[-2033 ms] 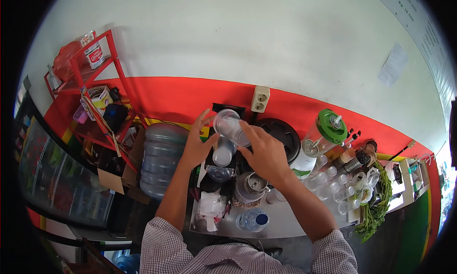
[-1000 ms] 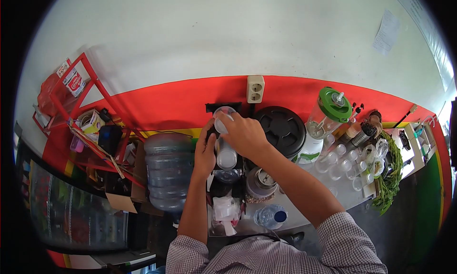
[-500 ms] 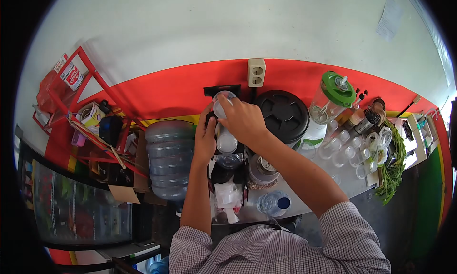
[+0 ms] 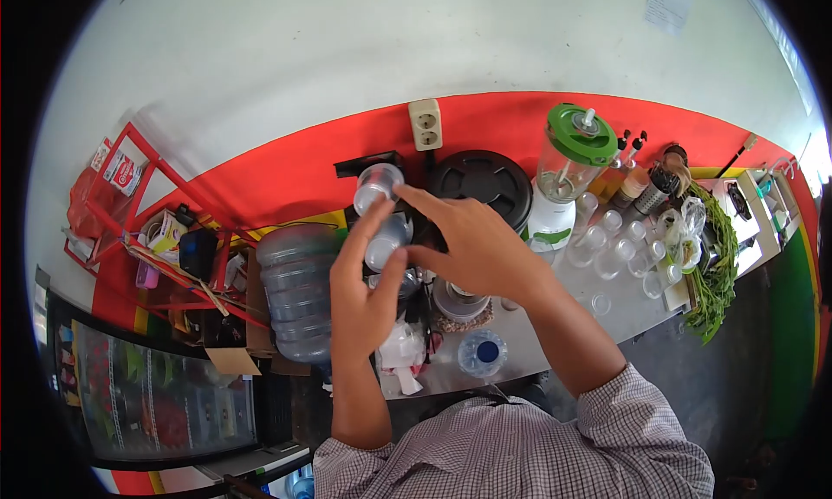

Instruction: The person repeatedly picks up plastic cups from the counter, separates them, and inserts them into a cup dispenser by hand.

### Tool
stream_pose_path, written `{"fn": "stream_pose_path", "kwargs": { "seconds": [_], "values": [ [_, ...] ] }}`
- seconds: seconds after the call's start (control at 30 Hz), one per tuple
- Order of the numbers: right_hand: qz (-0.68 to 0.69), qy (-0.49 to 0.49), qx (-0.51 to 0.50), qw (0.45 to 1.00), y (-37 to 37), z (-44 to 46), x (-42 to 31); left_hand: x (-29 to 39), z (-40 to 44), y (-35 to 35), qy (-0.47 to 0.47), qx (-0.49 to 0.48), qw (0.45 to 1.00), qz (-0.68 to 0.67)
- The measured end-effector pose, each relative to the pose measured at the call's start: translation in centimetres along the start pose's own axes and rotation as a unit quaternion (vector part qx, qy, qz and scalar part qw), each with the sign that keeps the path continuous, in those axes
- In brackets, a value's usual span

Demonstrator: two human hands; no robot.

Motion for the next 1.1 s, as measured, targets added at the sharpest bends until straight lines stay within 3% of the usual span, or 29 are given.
{"fn": "stream_pose_path", "kwargs": {
  "seconds": [0.27, 0.6, 0.9, 0.97, 1.1],
  "values": [
    [0.121, 0.048, -0.043, 0.991, -5.6, -8.7, 2.1, 7.9, -2.8, 7.0, 0.078, -0.180, 0.977, 0.087],
    [0.126, 0.144, -0.090, 0.977, -11.3, -20.2, 9.8, 12.9, -4.9, 18.0, 0.105, -0.263, 0.946, 0.156],
    [0.159, 0.272, -0.053, 0.948, -15.4, -29.9, 19.4, 9.2, -7.9, 30.0, 0.013, -0.342, 0.930, 0.132],
    [0.159, 0.288, -0.050, 0.943, -16.0, -31.5, 21.4, 7.3, -8.9, 32.5, -0.059, -0.350, 0.929, 0.107],
    [0.145, 0.330, -0.037, 0.932, -17.1, -35.0, 25.6, 4.0, -11.0, 37.1, -0.113, -0.336, 0.931, 0.090]
  ]
}}
Point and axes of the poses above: each hand's wrist, its own z-axis towards the middle knuckle, its own y-axis out of the palm, x = y × z, the point moved 5 cm from there along z, towards the middle knuckle, and after that the axes turned 4 degrees about z, right-handed, at the moved point
